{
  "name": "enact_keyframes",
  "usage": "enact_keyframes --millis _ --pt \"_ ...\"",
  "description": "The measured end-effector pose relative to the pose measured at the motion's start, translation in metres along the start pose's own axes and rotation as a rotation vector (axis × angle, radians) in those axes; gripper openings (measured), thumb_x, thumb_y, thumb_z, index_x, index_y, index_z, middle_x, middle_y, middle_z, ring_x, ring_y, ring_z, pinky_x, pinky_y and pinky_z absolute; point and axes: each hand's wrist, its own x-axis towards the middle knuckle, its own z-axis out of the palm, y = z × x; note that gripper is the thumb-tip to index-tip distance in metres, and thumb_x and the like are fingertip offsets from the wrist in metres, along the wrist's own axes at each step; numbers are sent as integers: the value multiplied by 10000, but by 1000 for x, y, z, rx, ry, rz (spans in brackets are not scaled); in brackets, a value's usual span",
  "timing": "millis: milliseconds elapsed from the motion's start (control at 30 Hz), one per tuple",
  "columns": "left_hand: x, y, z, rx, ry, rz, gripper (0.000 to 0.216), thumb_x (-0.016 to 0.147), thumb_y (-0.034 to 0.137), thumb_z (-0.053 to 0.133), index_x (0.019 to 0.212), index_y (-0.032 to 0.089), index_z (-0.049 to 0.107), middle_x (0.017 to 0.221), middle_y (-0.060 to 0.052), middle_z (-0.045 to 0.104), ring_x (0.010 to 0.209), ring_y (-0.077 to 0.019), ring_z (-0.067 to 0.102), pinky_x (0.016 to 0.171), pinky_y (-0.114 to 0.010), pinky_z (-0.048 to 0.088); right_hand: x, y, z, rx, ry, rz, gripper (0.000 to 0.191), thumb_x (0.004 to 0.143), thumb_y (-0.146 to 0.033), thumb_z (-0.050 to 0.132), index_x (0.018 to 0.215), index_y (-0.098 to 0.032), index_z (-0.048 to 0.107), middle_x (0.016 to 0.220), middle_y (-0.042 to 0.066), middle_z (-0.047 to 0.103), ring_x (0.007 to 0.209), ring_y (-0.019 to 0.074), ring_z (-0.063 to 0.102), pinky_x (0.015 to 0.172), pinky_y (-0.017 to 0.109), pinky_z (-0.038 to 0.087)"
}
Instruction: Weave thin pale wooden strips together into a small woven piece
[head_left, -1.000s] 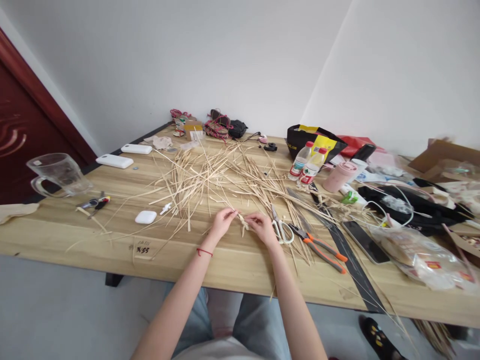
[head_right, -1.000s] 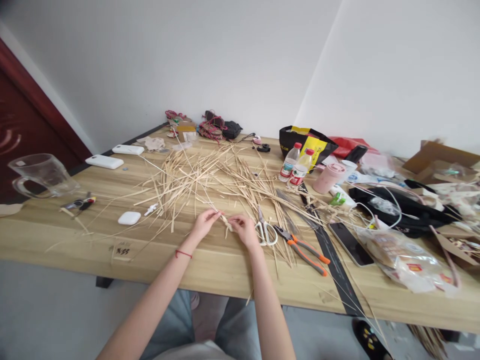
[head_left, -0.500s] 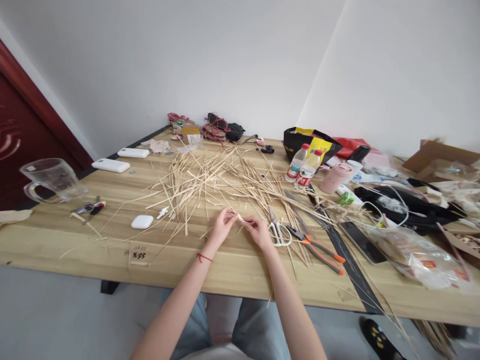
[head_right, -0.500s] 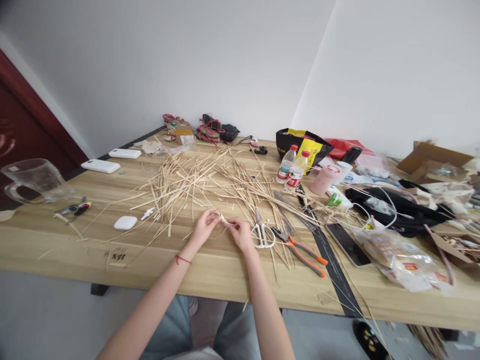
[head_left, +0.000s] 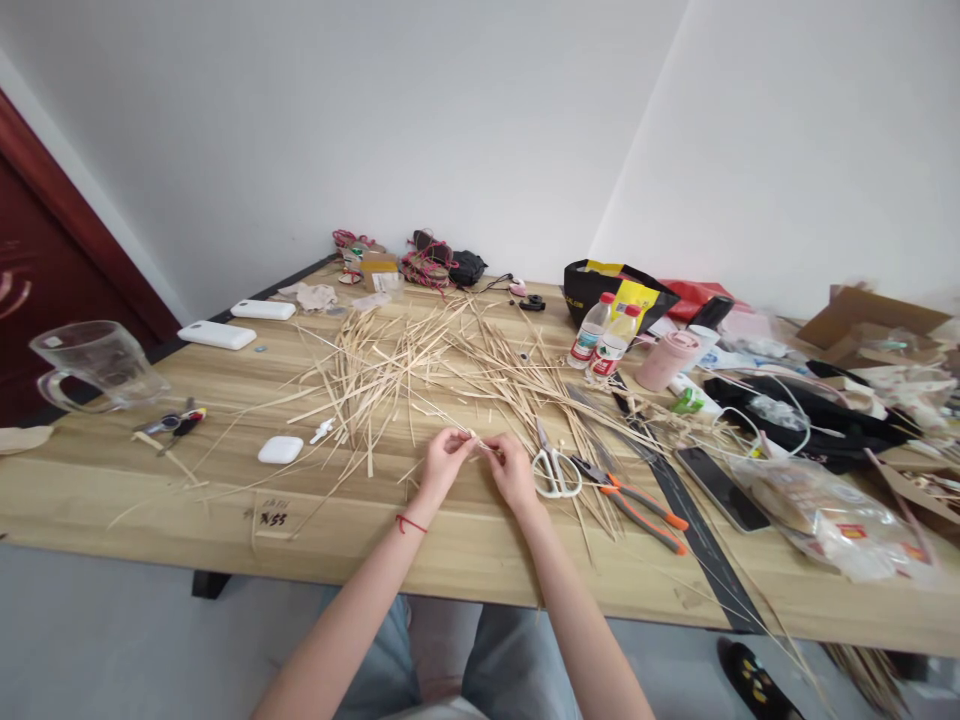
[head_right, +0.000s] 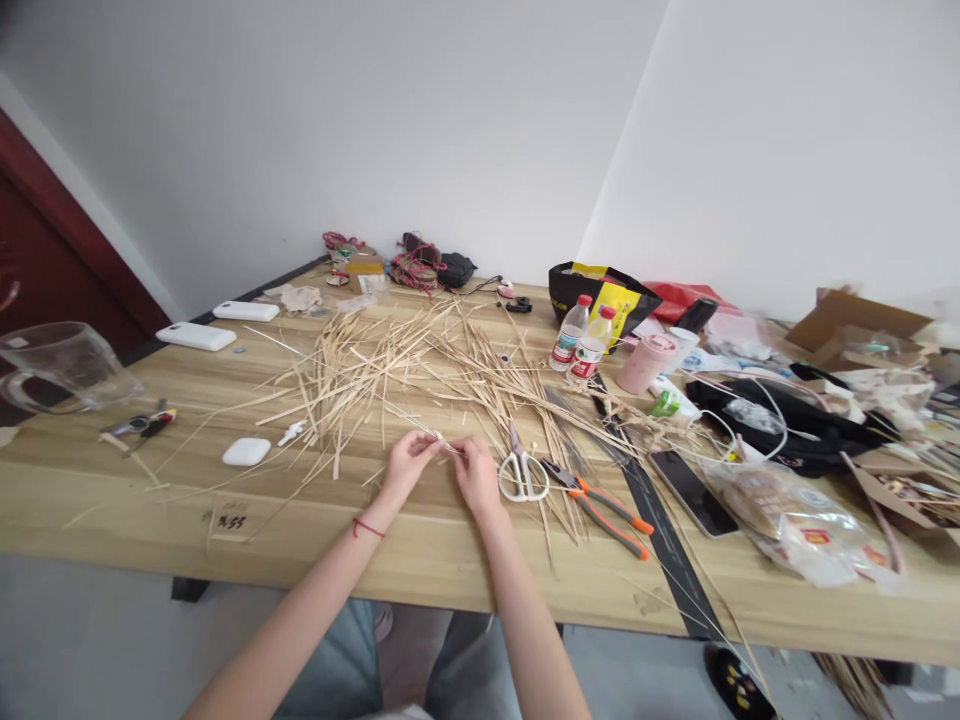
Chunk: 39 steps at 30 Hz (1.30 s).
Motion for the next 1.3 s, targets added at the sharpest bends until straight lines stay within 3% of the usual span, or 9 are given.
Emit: enact_keyframes --millis 600,800,900,1033,1300 --pt "2 -7 -3 -35 -1 -97 276 612 364 761 756 144 678 814 -78 710 712 -177 638 620 -284 503 -4 -1 9 -312 44 -29 174 876 -164 432 906 -202 599 879 86 608 878 229 559 736 319 438" --pt "0 3 -6 -76 -167 -153 320 651 385 744 866 153 696 900 -76 696 713 -144 598 636 -254 464 -5 4 8 -305 65 -31 152 886 -173 430 897 -199 580 873 82 603 853 220 563 727 310 436" --pt "-1 9 -6 -76 -212 -150 315 685 418 715 845 149 679 799 -36 658 627 -105 532 596 -230 427 -5 4 7 -301 59 -36 148 884 -167 435 901 -201 578 874 78 604 852 218 564 724 306 435" --pt "-1 10 -5 -34 -188 -130 302 677 433 716 663 150 609 584 35 521 524 -77 424 512 -208 356 -5 1 9 -330 24 -58 164 886 -162 425 909 -203 582 877 78 603 860 222 561 730 308 433" --pt "1 3 -5 -82 -85 -134 298 611 391 762 717 150 622 697 -11 614 597 -105 505 532 -213 390 -6 -2 12 -351 20 -55 168 884 -146 417 906 -191 578 883 84 603 864 221 555 737 304 428"
